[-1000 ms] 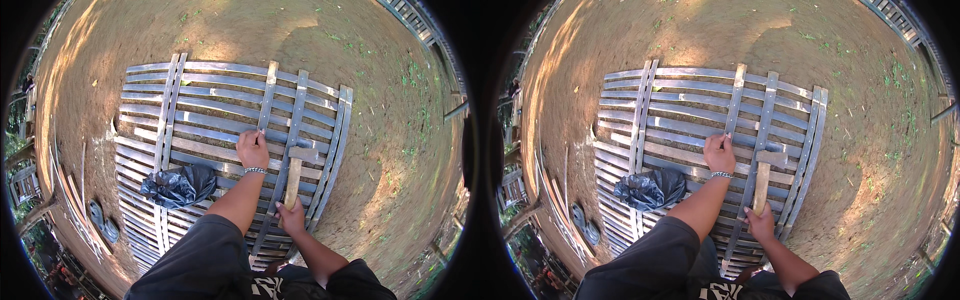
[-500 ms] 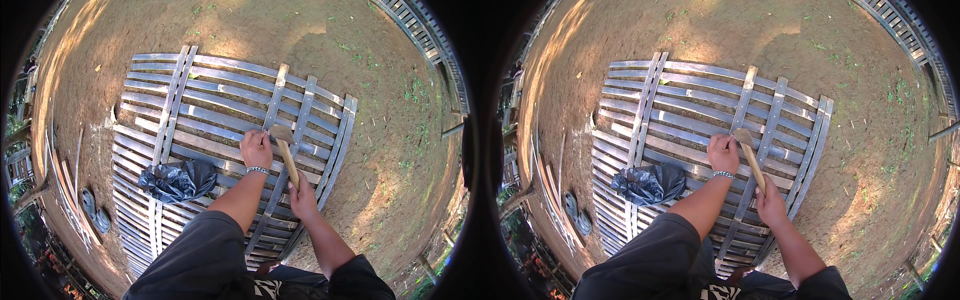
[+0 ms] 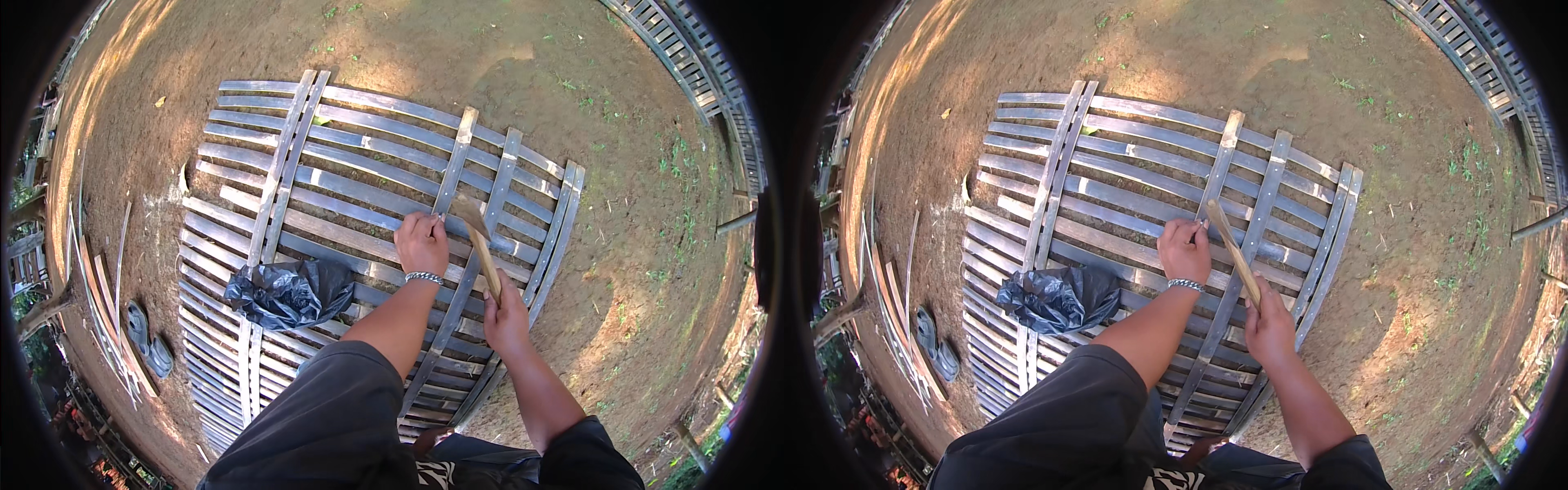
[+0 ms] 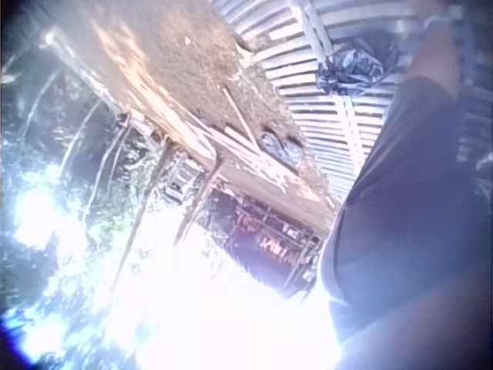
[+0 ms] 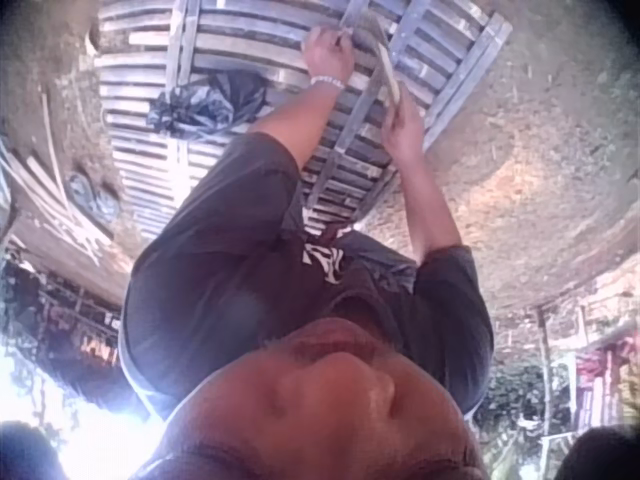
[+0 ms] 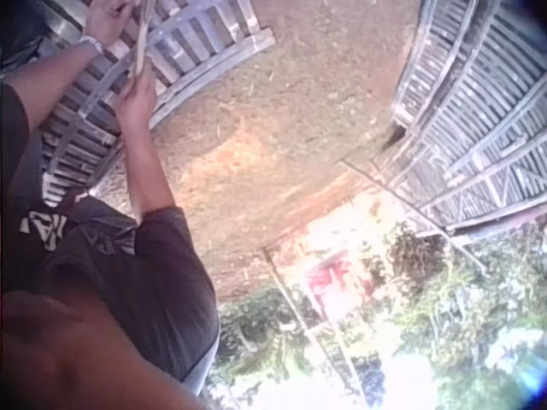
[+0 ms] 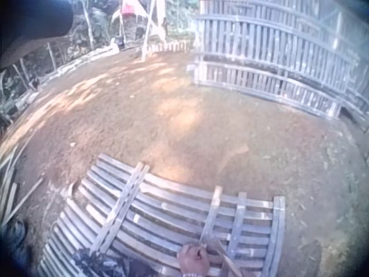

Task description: The person uses a hammer to drive nails into a wooden pallet structure lying on the ground. They repeatedly pick up nails from a black plastic bag and secure the wooden slats together.

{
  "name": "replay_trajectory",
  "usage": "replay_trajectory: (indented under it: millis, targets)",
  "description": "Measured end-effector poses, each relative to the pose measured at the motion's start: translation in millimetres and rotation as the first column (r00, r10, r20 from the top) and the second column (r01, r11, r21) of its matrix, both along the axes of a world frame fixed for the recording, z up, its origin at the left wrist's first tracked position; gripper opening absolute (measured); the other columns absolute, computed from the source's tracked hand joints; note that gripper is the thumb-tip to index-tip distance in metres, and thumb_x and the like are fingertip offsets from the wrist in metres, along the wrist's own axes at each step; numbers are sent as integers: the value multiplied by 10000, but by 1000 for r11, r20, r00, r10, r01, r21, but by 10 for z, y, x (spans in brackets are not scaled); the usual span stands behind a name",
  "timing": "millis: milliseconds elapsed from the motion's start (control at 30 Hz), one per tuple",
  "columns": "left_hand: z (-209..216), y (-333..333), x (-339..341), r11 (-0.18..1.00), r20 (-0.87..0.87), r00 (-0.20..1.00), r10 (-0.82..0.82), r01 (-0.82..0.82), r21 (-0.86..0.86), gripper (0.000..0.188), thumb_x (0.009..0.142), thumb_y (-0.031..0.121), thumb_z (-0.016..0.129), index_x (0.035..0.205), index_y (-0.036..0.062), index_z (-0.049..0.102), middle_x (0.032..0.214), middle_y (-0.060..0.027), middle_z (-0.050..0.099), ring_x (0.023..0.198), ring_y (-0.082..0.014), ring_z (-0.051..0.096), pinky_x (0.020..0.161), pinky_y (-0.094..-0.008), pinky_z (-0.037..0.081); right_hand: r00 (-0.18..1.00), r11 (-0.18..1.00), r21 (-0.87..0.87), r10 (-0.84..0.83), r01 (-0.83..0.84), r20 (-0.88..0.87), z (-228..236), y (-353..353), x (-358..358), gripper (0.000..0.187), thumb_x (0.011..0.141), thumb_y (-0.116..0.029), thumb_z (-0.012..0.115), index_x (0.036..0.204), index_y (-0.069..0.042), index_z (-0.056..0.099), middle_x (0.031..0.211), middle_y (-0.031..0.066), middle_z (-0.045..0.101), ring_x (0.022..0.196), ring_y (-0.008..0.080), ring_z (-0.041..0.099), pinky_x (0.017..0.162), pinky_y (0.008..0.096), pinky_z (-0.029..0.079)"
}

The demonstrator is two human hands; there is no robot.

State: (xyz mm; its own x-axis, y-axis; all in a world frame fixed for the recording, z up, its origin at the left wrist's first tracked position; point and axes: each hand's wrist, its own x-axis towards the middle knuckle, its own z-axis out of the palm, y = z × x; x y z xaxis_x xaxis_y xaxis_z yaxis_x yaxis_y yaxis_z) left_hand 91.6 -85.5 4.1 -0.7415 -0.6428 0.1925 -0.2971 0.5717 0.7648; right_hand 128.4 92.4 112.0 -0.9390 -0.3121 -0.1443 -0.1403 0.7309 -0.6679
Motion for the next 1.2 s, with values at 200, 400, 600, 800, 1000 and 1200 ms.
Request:
replay_trajectory:
  millis: [200,400,600,800,1000,1200]
  targets:
    - [-27,45,-56,1000,20,1000,-15,15,-3,29,839,88,736,849,86,709,969,-66,697,943,-294,668,847,-450,479,992,991,108,70,-81,101,-148,62,-1,532,946,-29,621,1459,-110,506,1064,207,669,910,437,680,766,495,556]
    - [-10,9,-20,1000,6,1000,-12,12,-19,38,838,89,731,864,87,703,980,-61,693,946,-288,667,850,-451,473,999,1000,2,30,-30,-21,-53,-39,31,538,940,-30,623,1458,-122,508,1076,205,672,888,446,678,769,498,564]
    - [-16,-5,10,1000,5,1000,-22,22,-17,56,834,84,734,884,91,709,982,-60,690,959,-285,668,849,-450,472,995,998,62,-26,20,98,4,-78,23,524,947,-31,614,1454,-120,514,1187,226,673,999,443,685,819,486,574]
    - [-45,8,-18,1000,35,999,-24,25,-14,52,847,104,744,892,96,720,993,-64,690,966,-287,667,867,-448,471,988,992,124,4,-23,153,-129,-18,63,526,963,-40,605,1474,-106,499,1225,237,669,1057,460,672,879,489,564]
    - [-21,59,-14,1000,36,999,0,1,-8,66,864,141,752,899,96,719,1004,-66,680,957,-290,658,873,-450,467,983,997,-4,-71,73,171,-60,1,144,519,969,-58,607,1476,-77,495,1250,270,659,1099,470,668,926,495,545]
    - [21,19,57,999,121,992,-28,25,24,227,868,182,761,1068,92,704,1113,-94,654,1075,-314,620,946,-474,432,951,982,-24,-178,190,253,124,-62,374,514,976,-83,607,1476,-62,488,1216,294,669,1114,480,664,930,485,537]
